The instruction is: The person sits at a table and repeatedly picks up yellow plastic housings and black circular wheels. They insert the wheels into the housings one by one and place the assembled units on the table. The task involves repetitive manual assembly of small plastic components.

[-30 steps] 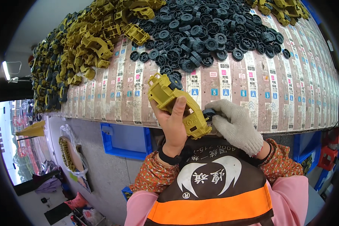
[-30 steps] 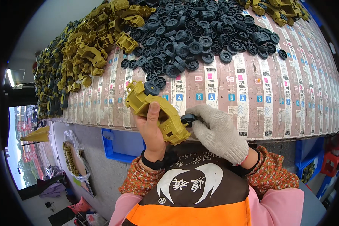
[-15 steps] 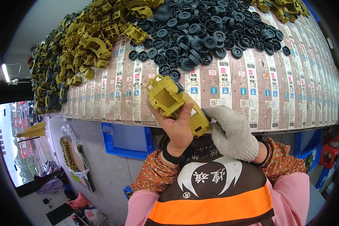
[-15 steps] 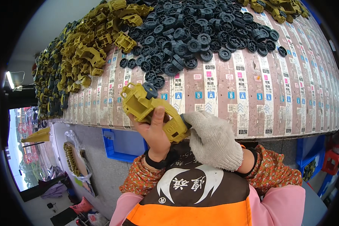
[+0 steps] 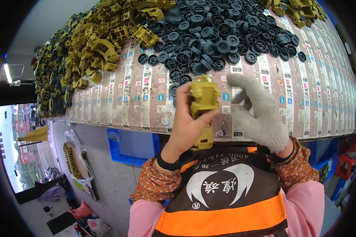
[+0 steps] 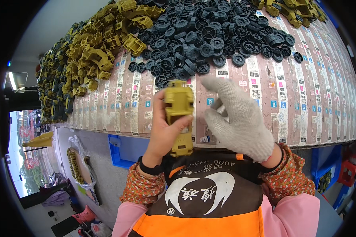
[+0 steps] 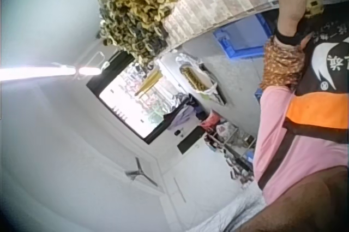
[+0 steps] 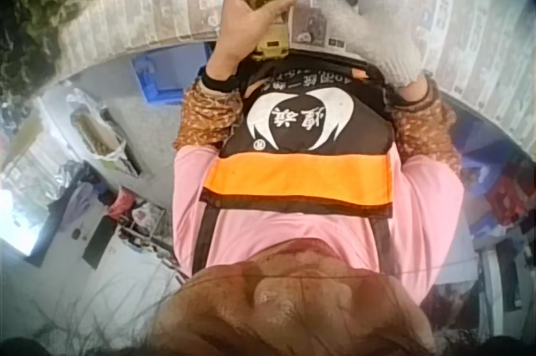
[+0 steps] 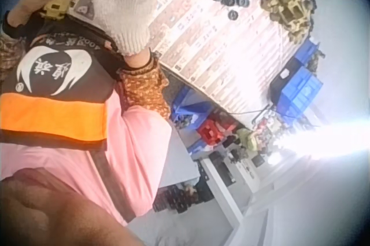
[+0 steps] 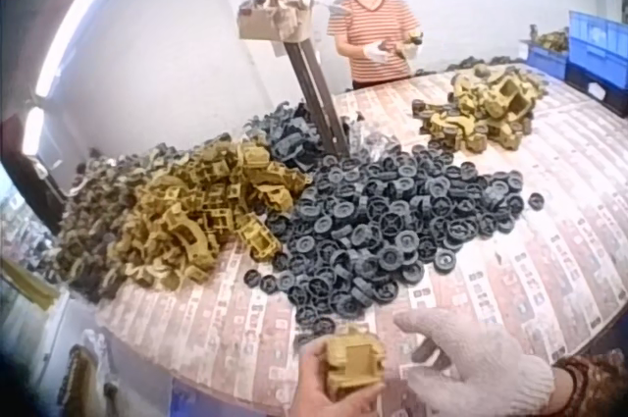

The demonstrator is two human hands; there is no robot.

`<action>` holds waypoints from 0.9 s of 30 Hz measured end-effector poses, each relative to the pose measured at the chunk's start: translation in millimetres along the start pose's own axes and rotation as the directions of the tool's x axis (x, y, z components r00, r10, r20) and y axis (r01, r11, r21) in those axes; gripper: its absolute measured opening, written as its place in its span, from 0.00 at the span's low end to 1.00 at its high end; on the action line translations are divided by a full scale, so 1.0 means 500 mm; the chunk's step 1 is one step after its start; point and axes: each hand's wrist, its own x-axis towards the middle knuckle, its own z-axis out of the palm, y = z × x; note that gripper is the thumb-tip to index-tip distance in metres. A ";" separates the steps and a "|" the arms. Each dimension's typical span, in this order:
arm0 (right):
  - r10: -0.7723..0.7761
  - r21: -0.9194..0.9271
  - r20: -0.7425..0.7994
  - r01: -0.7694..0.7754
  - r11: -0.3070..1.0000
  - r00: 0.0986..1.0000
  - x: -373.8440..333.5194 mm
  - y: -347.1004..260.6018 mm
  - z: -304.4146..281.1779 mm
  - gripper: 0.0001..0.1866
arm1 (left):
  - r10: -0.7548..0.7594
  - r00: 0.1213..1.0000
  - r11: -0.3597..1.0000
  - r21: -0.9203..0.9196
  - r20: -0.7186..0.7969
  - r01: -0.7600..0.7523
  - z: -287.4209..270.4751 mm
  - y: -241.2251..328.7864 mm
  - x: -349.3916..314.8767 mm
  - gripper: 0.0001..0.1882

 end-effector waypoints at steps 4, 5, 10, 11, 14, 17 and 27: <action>-0.163 -0.068 0.203 0.180 0.981 0.966 0.019 -0.002 -0.014 0.37 | -0.158 0.960 0.985 0.107 0.233 0.136 -0.016 0.029 -0.008 0.45; -0.140 -0.065 0.286 0.164 0.984 0.948 0.021 -0.003 -0.015 0.37 | -0.161 0.951 0.984 0.113 0.262 0.136 -0.021 0.029 -0.011 0.45; 0.295 0.365 0.244 -0.370 0.855 0.924 -0.009 0.068 -0.033 0.33 | -0.260 0.887 0.636 -0.623 0.381 0.454 -0.085 0.019 -0.030 0.52; 0.371 0.411 0.244 -0.442 0.797 0.896 -0.014 0.071 -0.031 0.34 | -0.211 0.917 0.621 -0.678 0.337 0.392 -0.087 0.005 -0.036 0.52; 0.541 0.434 0.242 -0.589 0.682 0.805 -0.025 0.066 0.002 0.30 | -0.062 0.970 0.595 -0.771 0.235 0.225 -0.078 -0.045 -0.044 0.47; 0.328 0.070 0.276 -0.360 0.930 0.903 -0.023 0.046 0.008 0.25 | -0.137 0.988 0.776 -0.627 -0.074 0.061 -0.030 -0.035 -0.029 0.41; 0.011 -0.742 -0.114 -0.093 0.664 0.993 0.184 0.116 -0.047 0.17 | -0.227 0.956 0.794 -0.605 -0.188 0.069 -0.039 -0.019 -0.030 0.22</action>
